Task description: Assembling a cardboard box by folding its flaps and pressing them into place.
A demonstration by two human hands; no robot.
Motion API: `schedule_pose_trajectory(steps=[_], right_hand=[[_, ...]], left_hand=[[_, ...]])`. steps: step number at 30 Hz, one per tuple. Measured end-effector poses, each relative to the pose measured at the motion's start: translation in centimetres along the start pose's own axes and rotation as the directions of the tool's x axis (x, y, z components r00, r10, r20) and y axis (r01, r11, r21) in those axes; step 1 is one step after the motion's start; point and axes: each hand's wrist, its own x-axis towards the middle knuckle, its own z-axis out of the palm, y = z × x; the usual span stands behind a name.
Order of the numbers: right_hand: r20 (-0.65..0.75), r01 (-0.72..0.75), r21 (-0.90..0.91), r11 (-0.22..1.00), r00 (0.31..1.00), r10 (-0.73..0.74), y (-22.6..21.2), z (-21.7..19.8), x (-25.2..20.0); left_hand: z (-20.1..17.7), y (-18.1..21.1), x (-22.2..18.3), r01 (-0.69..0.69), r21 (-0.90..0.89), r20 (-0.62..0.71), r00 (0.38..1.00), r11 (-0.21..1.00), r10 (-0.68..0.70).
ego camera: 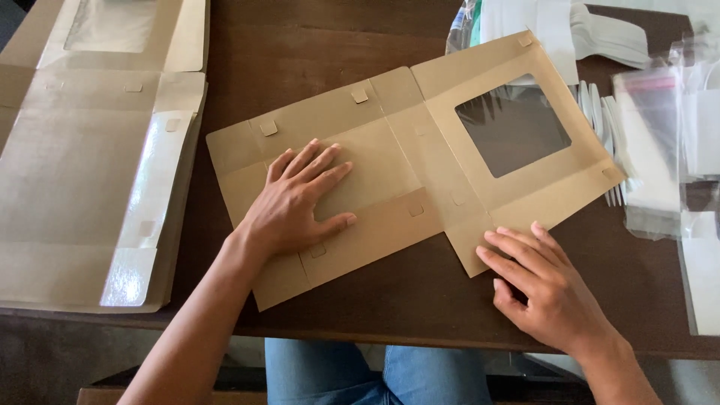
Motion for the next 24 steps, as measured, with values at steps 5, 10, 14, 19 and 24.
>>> schedule_pose_trajectory(steps=[5, 10, 14, 19, 24], right_hand=[[0.01, -0.031, -0.012, 0.999, 0.999, 0.031, 0.5, 0.0, -0.3], [-0.003, -0.067, 0.054, 0.996, 0.998, 0.067, 0.7, 0.7, -0.7], [-0.016, -0.107, 0.067, 0.992, 0.994, 0.109, 0.7, 1.1, -1.0], [-0.045, -0.124, 0.07, 0.99, 0.991, 0.128, 0.9, 1.3, -1.1], [-0.032, -0.146, 0.087, 0.985, 0.988, 0.149, 0.9, 1.3, -1.3]], left_hand=[[-0.5, 0.2, 0.1, 0.021, -0.024, -0.013, 1.0, 0.999, -0.021], [-3.4, -1.3, 1.2, 0.194, 0.053, -0.174, 0.968, 0.98, -0.182], [-4.5, -5.2, 2.2, 0.566, 0.161, -0.103, 0.825, 0.809, -0.556], [-4.6, -7.6, 3.0, 0.663, 0.125, -0.012, 0.745, 0.738, -0.667], [-5.0, -8.7, 3.0, 0.567, 0.048, -0.176, 0.815, 0.822, -0.552]])
